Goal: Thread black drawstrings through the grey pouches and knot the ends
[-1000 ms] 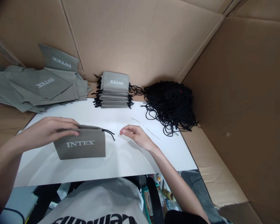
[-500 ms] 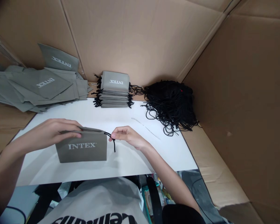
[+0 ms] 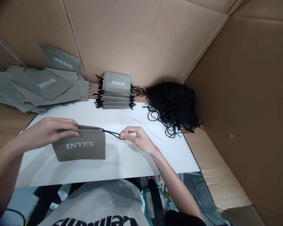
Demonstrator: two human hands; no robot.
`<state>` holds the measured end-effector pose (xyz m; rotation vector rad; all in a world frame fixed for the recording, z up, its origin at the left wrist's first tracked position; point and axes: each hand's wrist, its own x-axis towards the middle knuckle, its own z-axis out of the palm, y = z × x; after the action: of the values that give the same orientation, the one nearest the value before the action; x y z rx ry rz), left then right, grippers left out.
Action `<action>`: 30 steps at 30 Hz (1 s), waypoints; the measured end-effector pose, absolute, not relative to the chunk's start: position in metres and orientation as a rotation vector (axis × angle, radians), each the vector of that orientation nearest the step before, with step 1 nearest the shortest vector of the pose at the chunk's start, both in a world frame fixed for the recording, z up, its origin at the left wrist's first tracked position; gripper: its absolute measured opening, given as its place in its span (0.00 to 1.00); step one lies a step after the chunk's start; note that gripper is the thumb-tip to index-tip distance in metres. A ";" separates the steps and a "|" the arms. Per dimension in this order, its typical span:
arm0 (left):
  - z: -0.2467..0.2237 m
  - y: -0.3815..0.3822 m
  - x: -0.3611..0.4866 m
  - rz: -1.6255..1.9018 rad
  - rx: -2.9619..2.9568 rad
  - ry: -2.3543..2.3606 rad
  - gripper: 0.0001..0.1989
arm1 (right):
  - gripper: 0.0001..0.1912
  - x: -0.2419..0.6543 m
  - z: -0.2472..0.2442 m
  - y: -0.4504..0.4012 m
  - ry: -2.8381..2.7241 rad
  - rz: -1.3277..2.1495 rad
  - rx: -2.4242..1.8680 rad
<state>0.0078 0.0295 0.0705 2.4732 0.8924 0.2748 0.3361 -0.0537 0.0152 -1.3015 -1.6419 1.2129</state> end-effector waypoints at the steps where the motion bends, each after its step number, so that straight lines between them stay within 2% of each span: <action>1: 0.070 0.030 0.008 0.220 2.483 0.891 0.14 | 0.14 0.336 0.015 -0.054 -1.680 1.177 -1.296; 7: 0.073 0.027 0.018 0.080 2.512 0.872 0.17 | 0.20 0.325 0.038 -0.054 -1.951 0.780 -1.142; 11: 0.075 0.019 0.034 0.099 2.535 0.831 0.17 | 0.15 0.311 0.055 -0.050 -2.315 0.698 -0.963; 16: 0.073 0.015 0.036 0.143 2.516 0.820 0.17 | 0.14 0.312 0.057 -0.045 -2.515 0.597 -1.085; 26: 0.078 0.014 0.009 0.136 2.386 0.734 0.15 | 0.13 0.341 0.061 -0.058 -2.232 0.826 -1.089; 30: 0.072 0.010 0.019 0.218 2.257 0.669 0.18 | 0.14 0.340 0.053 -0.064 -2.045 0.931 -1.161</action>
<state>0.0185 0.0100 0.0721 2.2571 0.6687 0.2185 0.3397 -0.0641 0.0535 -1.1612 -2.0449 0.9313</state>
